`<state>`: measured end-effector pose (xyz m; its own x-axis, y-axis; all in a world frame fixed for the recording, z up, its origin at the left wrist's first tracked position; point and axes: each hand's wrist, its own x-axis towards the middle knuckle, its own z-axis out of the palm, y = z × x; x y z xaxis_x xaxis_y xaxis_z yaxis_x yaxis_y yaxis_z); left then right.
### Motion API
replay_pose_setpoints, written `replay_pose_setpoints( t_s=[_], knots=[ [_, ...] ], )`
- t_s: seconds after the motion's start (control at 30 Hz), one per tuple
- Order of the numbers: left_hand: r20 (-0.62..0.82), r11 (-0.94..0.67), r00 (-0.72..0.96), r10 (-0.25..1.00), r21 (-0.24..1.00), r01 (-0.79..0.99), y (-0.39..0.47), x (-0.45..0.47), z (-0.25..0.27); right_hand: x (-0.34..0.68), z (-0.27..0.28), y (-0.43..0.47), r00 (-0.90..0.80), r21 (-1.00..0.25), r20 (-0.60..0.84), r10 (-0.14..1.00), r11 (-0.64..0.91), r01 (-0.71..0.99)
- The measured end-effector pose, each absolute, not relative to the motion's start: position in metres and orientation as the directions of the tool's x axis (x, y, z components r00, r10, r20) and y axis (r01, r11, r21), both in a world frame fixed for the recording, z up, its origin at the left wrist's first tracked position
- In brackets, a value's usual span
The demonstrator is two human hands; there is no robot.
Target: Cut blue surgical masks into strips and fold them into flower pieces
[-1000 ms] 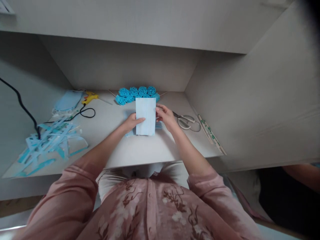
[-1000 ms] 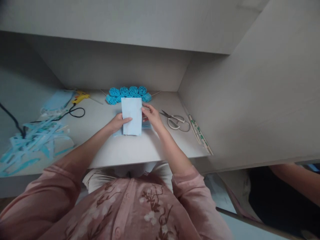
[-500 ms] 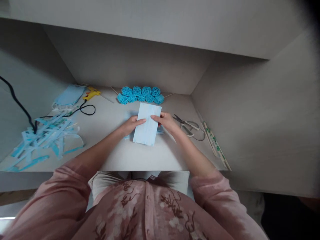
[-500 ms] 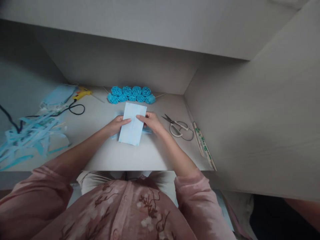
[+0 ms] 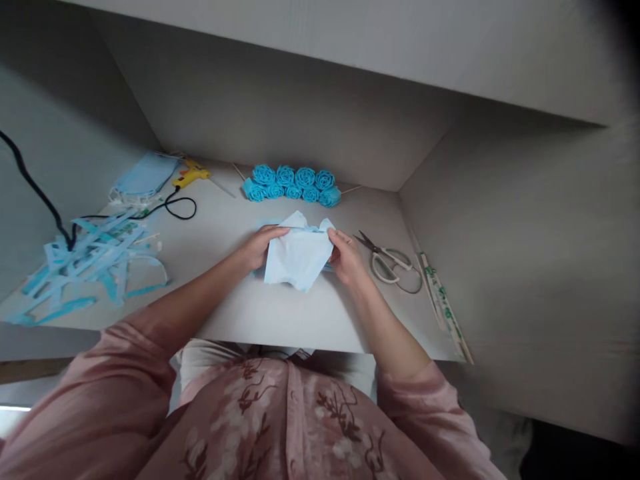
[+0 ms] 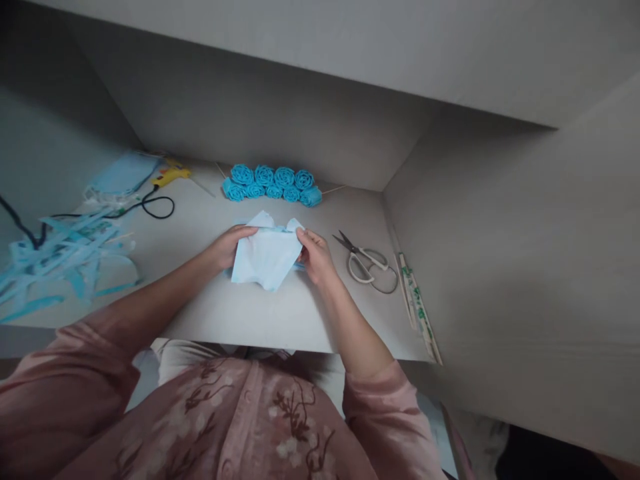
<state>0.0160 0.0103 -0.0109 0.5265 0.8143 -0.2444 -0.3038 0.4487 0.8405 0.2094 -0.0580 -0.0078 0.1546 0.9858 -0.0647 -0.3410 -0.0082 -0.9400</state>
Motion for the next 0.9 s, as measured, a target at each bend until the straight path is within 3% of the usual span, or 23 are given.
replay_pose_setpoints(
  t_s=[0.1, 0.2, 0.3, 0.43, 0.63, 0.9],
  knots=[
    [-0.235, 0.458, 0.526, 0.817, 0.819, -0.345, 0.010, 0.018, -0.013, 0.203, -0.007, -0.060, 0.070, -0.915, -0.092, 0.993, -0.056, -0.400],
    [-0.187, 0.396, 0.481, 0.856, 0.836, -0.380, 0.013, 0.021, -0.018, 0.199, -0.009, -0.063, 0.004, -0.938, -0.102, 0.995, -0.095, -0.334],
    [-0.128, 0.365, 0.516, 0.847, 0.846, -0.389, 0.013, 0.023, -0.021, 0.198, -0.012, -0.064, 0.095, -0.970, -0.092, 0.991, -0.068, -0.235],
    [-0.091, 0.348, 0.613, 0.785, 0.884, -0.314, 0.008, 0.024, -0.022, 0.200, -0.012, -0.062, 0.253, -0.972, -0.047, 0.966, 0.014, -0.233],
    [-0.019, 0.207, 0.564, 0.826, 0.940, -0.272, 0.006, 0.023, -0.025, 0.208, -0.011, -0.058, 0.319, -0.978, 0.030, 0.947, 0.094, -0.188],
    [-0.048, 0.244, 0.551, 0.833, 0.925, -0.290, 0.007, 0.025, -0.024, 0.217, -0.017, -0.055, 0.358, -0.968, 0.065, 0.931, 0.146, -0.204]
  ],
)
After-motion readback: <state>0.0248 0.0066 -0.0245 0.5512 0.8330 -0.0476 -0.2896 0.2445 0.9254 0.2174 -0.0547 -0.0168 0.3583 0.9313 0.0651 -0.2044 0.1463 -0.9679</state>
